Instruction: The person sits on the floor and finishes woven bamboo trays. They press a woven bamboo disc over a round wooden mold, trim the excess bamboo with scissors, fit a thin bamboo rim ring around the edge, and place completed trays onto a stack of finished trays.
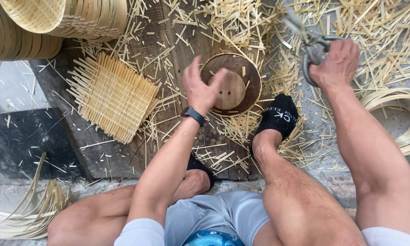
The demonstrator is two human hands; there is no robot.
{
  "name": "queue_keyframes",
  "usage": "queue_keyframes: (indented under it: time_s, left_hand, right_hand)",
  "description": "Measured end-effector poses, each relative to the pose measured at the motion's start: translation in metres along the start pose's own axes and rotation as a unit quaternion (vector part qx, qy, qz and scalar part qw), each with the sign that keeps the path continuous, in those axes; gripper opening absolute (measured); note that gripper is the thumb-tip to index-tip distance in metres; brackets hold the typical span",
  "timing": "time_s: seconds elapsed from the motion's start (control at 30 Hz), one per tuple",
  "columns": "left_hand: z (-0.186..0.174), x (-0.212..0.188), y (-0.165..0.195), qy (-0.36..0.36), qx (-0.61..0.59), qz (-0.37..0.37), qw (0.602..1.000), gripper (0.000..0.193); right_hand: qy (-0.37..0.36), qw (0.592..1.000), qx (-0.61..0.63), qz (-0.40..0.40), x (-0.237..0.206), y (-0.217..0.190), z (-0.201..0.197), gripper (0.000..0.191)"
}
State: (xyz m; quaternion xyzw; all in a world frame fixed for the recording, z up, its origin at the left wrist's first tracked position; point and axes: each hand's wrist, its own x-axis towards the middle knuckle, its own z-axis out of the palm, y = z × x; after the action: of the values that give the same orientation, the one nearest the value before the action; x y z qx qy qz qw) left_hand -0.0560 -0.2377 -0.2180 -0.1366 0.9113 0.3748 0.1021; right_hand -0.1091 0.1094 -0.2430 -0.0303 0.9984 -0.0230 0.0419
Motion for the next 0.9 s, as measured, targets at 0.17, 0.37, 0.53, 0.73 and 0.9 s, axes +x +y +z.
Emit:
queue_keyframes:
  time_s: [0.17, 0.37, 0.53, 0.73, 0.9]
  left_hand:
    - [-0.003, 0.033, -0.012, -0.124, -0.026, -0.144, 0.981, 0.085]
    - [0.013, 0.077, 0.029, -0.202, -0.004, -0.046, 0.978, 0.048]
    - [0.014, 0.091, 0.040, -0.220, 0.023, -0.058, 0.973, 0.046]
    - [0.016, 0.084, 0.037, -0.196, 0.008, -0.025, 0.980, 0.047]
    - [0.010, 0.015, 0.010, -0.027, -0.014, -0.154, 0.988, 0.033]
  right_hand:
    - [-0.141, 0.952, 0.242, 0.121, -0.010, -0.033, -0.022, 0.047]
    - [-0.281, 0.832, 0.462, 0.122, 0.004, -0.079, -0.024, 0.029]
    - [-0.259, 0.817, 0.497, 0.136, 0.019, -0.074, -0.007, 0.014]
    - [-0.230, 0.838, 0.480, 0.118, 0.010, -0.070, -0.010, 0.018]
    - [-0.392, 0.758, 0.467, 0.231, -0.021, -0.056, -0.016, 0.041]
